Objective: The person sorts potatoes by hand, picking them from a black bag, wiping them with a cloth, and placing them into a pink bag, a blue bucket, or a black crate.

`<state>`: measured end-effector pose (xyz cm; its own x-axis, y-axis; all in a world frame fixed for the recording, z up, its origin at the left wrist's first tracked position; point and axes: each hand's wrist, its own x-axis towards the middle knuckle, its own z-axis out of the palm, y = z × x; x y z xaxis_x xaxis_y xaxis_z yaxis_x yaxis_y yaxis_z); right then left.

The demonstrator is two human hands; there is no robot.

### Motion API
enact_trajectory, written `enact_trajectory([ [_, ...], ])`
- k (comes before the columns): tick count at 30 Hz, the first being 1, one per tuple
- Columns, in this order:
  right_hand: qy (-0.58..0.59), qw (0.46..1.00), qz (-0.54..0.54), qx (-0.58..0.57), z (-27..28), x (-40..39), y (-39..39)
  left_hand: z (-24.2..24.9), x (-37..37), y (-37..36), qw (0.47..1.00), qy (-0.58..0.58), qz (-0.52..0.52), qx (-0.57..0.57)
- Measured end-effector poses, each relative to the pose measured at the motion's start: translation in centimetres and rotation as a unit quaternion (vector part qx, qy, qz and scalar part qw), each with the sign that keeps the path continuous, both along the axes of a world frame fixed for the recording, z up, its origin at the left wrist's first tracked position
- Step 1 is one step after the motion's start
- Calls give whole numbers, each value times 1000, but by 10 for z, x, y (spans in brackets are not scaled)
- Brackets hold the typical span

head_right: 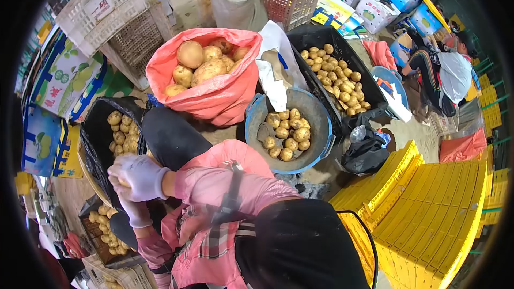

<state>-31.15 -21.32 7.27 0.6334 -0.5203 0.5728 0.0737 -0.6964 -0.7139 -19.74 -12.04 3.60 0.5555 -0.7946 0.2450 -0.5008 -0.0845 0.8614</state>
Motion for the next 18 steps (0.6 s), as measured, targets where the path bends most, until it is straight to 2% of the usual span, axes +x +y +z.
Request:
enact_trajectory([
  [2,-69,963,29,259,-9,-22,-12,-5,-5,-4,999,27,-28,-1],
  [3,-102,917,47,384,-16,-34,-18,-10,-3,-3,997,55,-45,-4],
  [4,-202,858,31,471,-25,-50,-27,-2,-9,-8,997,68,-23,-27],
  [5,-228,866,78,438,-44,-86,-49,8,-15,-10,996,80,4,-47],
  [6,-255,736,85,621,-20,-127,-51,23,-18,-7,990,135,15,-41],
  [7,-310,708,113,624,-20,-154,-58,18,-2,1,986,162,15,-35],
  [8,-297,756,-3,583,-15,-179,-54,16,11,7,973,223,50,-27],
  [9,-323,684,13,654,-13,-208,-61,13,18,6,955,288,72,-21],
  [10,-337,664,0,668,-17,-227,-63,9,24,5,954,290,83,1],
  [11,-370,655,48,657,-24,-240,-64,4,29,5,949,306,70,-9],
  [13,-390,641,67,657,-30,-250,-61,-2,25,5,934,345,87,-12],
  [15,-381,650,86,652,-24,-243,-60,13,8,2,962,273,10,28],
  [16,-374,653,101,651,-20,-235,-59,26,-11,-1,994,85,-62,40],
  [17,-340,688,69,638,-16,-224,-56,37,-26,-7,965,225,-130,14],
  [18,-305,723,39,619,-11,-212,-54,47,-42,-12,908,379,-179,-5],
])
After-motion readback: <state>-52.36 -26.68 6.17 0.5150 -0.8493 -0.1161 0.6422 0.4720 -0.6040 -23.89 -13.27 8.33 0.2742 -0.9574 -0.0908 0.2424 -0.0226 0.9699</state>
